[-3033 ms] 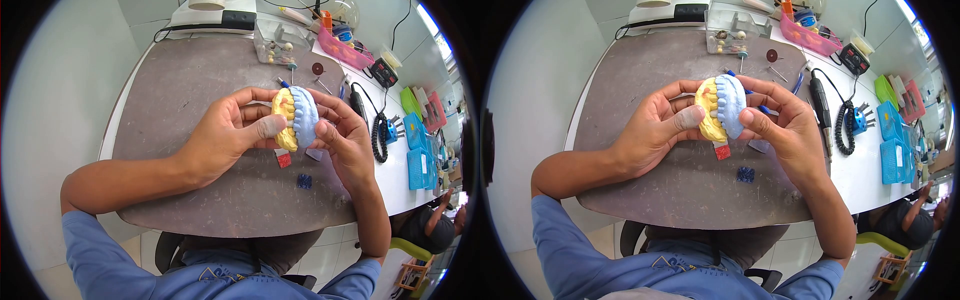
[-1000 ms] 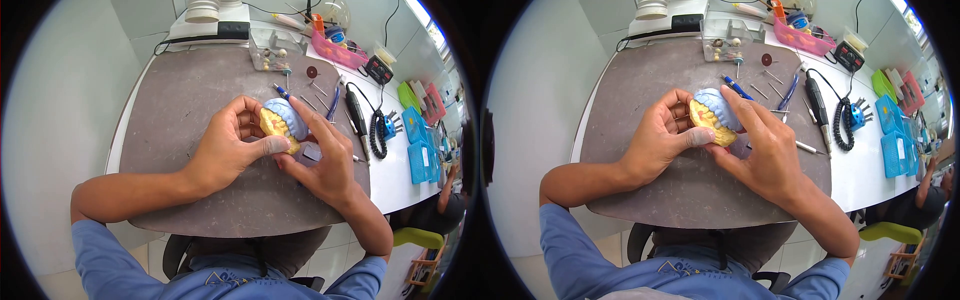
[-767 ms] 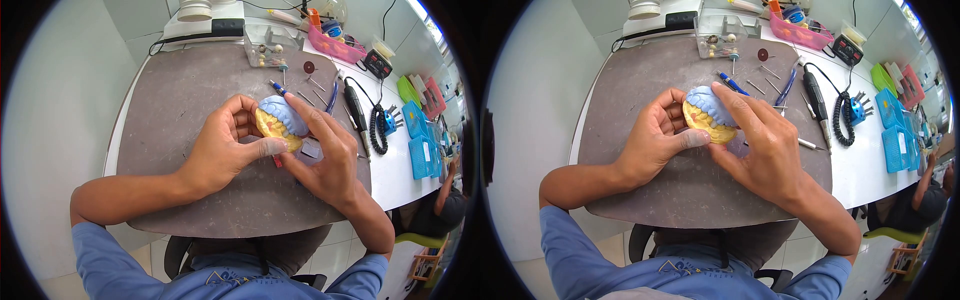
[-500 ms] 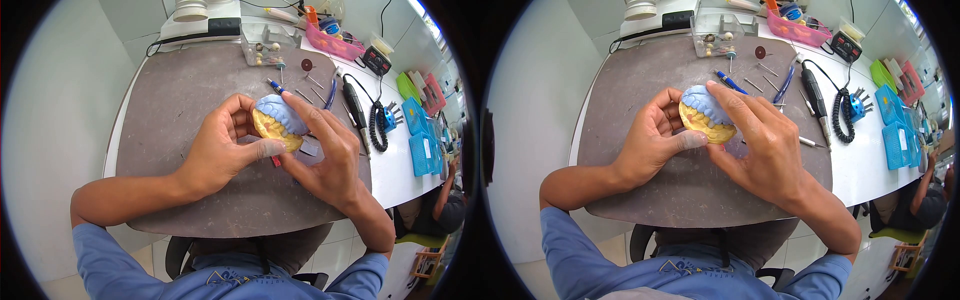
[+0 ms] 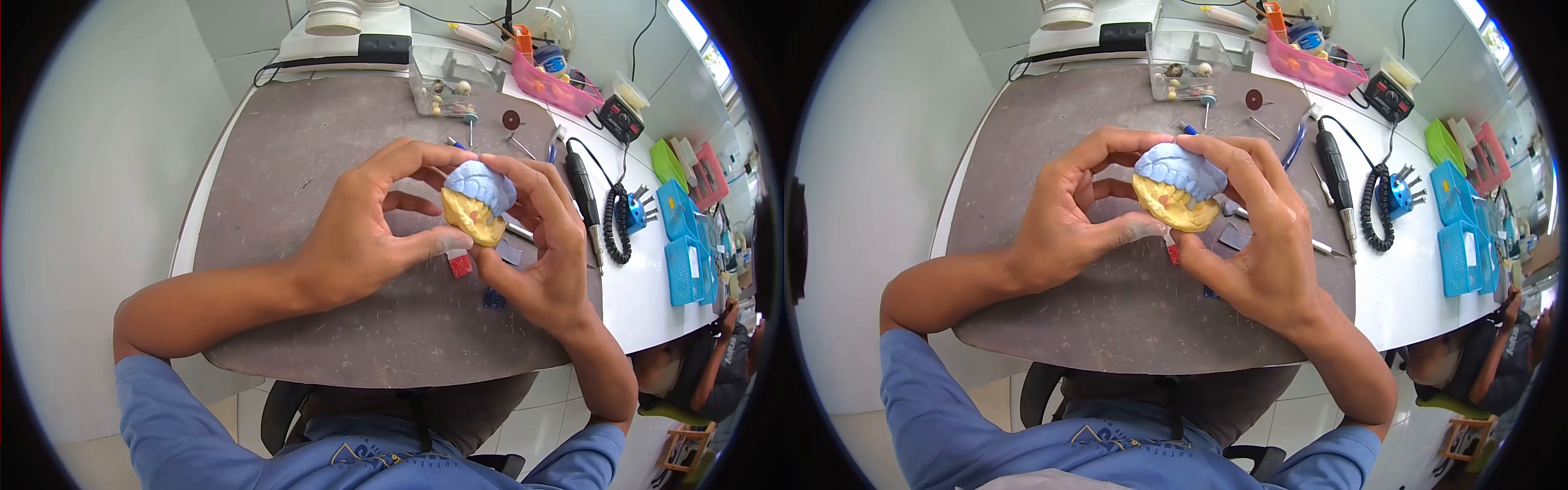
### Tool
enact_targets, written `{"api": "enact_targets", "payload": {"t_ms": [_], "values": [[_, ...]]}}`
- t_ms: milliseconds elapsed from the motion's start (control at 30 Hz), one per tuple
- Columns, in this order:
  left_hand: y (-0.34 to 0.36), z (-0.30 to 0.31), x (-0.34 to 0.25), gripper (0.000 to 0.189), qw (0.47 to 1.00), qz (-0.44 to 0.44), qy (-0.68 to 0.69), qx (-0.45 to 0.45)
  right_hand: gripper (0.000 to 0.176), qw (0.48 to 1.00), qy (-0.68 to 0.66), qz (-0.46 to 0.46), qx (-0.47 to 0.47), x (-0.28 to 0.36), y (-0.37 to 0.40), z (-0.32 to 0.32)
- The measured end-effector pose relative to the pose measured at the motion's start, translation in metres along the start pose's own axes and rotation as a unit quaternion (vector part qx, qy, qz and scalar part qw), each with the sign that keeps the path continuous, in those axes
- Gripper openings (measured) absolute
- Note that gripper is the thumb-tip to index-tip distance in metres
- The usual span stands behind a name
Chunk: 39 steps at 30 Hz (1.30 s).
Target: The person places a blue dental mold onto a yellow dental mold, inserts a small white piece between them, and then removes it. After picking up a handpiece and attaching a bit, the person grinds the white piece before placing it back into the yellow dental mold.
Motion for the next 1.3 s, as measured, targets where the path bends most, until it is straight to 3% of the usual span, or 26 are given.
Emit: {"api": "enact_targets", "payload": {"t_ms": [67, 167, 233, 267, 333, 367, 500, 667, 867, 1133, 1233, 1300], "values": [[0.002, 0.001, -0.008, 0.063, 0.996, -0.05, -0.071, -0.003, 0.059, 1.0, -0.021, 0.002, 0.003, 0.0, -0.001, 0.002], [0.003, 0.001, -0.015, 0.065, 0.986, -0.104, -0.128, -0.002, 0.058, 0.997, 0.072, 0.021, 0.036, 0.009, -0.002, 0.0], [0.004, -0.001, -0.016, 0.066, 0.992, -0.088, -0.084, -0.016, 0.061, 0.989, -0.138, -0.026, 0.04, -0.008, 0.0, -0.008], [0.004, -0.001, -0.014, 0.068, 0.996, -0.071, -0.042, -0.027, 0.061, 0.989, -0.136, -0.026, 0.045, -0.006, 0.0, -0.009], [0.004, -0.004, -0.008, 0.068, 0.999, -0.033, -0.002, -0.017, 0.067, 0.943, -0.318, -0.096, 0.017, -0.014, 0.0, -0.011], [0.004, -0.006, -0.002, 0.069, 0.999, 0.005, 0.036, -0.001, 0.071, 0.93, -0.347, -0.118, 0.029, -0.014, 0.0, -0.012], [0.003, -0.004, 0.003, 0.064, 0.999, 0.013, 0.052, 0.007, 0.073, 0.932, -0.354, -0.06, 0.045, -0.011, -0.001, -0.012], [0.006, 0.004, -0.018, 0.056, 0.99, -0.121, -0.07, -0.023, 0.071, 0.948, -0.314, -0.016, 0.055, -0.015, -0.001, -0.007], [0.006, 0.004, -0.028, 0.057, 0.98, -0.165, -0.113, -0.018, 0.073, 0.964, -0.25, 0.056, 0.068, -0.008, -0.001, -0.002], [0.004, 0.004, -0.026, 0.058, 0.977, -0.15, -0.151, -0.003, 0.067, 0.97, -0.224, 0.087, 0.043, -0.002, 0.002, -0.002], [0.003, 0.0, -0.022, 0.059, 0.976, -0.112, -0.185, -0.001, 0.067, 0.977, -0.194, 0.077, 0.033, -0.002, 0.001, -0.003], [0.003, 0.0, -0.017, 0.059, 0.977, -0.084, -0.195, -0.01, 0.067, 0.981, -0.195, 0.016, -0.013, -0.008, 0.001, 0.0]]}}
Point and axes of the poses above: each hand's wrist, its own y-axis away from the middle knuckle, its own z-axis out of the back of the hand, x = y × z, the point moved 8 cm from there along -y, towards the middle knuckle, and after that the axes turned 8 degrees about x, right-handed, at the moved point
